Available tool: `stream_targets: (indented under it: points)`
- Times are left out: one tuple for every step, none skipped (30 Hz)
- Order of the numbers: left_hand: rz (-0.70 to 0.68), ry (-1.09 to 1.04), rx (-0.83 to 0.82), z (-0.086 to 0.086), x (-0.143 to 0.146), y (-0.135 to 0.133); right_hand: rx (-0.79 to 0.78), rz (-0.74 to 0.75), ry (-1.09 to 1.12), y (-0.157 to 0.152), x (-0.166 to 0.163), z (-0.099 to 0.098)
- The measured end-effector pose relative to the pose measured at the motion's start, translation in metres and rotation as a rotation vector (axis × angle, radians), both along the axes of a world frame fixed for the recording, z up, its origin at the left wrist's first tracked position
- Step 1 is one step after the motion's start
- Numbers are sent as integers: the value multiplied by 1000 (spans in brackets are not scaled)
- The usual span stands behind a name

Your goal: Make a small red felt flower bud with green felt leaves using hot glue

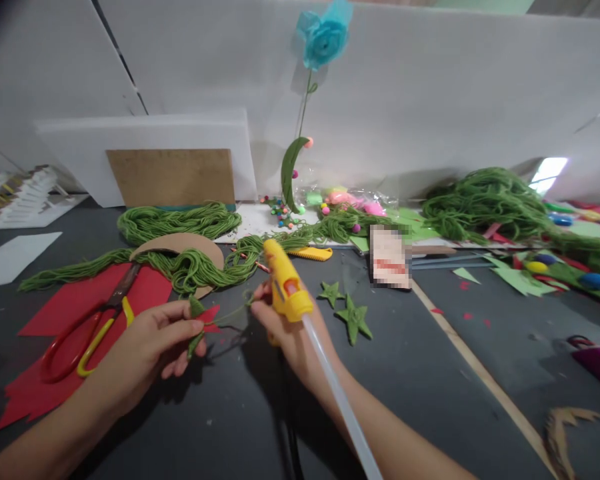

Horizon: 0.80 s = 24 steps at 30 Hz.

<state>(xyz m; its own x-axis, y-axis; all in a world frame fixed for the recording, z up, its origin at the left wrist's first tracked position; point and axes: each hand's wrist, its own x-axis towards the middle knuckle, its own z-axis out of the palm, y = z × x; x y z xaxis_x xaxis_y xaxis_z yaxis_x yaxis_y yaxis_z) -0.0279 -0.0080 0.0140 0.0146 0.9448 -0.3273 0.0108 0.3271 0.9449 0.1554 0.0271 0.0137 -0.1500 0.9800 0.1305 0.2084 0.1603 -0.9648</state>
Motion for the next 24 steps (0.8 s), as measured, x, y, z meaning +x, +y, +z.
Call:
stream_targets:
  points:
    - [-14, -45, -23, -1, -2, 2, 94, -113, -33, 4, 4, 1]
    - [-13, -80, -35, -3, -4, 4, 156, -166, -102, 7, 8, 2]
    - [4, -102, -37, -3, -6, 5, 217, -215, -158, 9, 11, 4]
    - [33, -110, -29, -4, -9, 7, 242, -211, -202, 8, 13, 6]
    - [68, -107, -14, -4, -11, 8, 245, -187, -191, 6, 14, 9]
    - [103, -93, 9, -3, -13, 9, 188, -90, -183, 2, 14, 12]
    - [136, -71, 33, -3, -14, 11, 124, 29, -191, -3, 12, 15]
    - [163, -44, 56, -2, -15, 12, 96, 122, -199, -8, 10, 18]
    - [182, -18, 77, -2, -16, 13, 85, 182, -225, -13, 7, 20]
    - [195, 2, 94, -2, -17, 13, 74, 211, -242, -18, 4, 21]
    - [204, 15, 109, -2, -17, 13, 63, 228, -249, -21, 1, 22]
    - [207, 22, 121, -2, -17, 13, 51, 233, -255, -23, -2, 23]
    - [208, 25, 130, -3, -17, 13, 37, 234, -258, -25, -4, 23]
    - [207, 24, 136, -3, -17, 12, 24, 236, -265, -25, -6, 22]
    - [205, 22, 140, -4, -16, 11, 20, 237, -275, -25, -7, 22]
    - [200, 17, 140, -4, -16, 11, 23, 237, -287, -25, -8, 21]
    - [197, 11, 137, -4, -16, 10, 28, 241, -298, -24, -8, 21]
    - [193, 2, 132, -4, -16, 10, 34, 245, -298, -24, -8, 20]
    - [191, -8, 128, -4, -15, 10, 36, 247, -292, -23, -8, 20]
    - [189, -17, 124, -3, -15, 10, 32, 249, -286, -23, -8, 20]
    - [186, -23, 121, -3, -14, 10, 25, 250, -284, -23, -7, 20]
    - [182, -27, 121, -2, -14, 10, 16, 248, -289, -22, -7, 19]
    - [176, -28, 122, -1, -14, 10, 13, 241, -298, -22, -6, 19]
    - [170, -28, 122, -1, -13, 10, 14, 234, -308, -22, -6, 19]
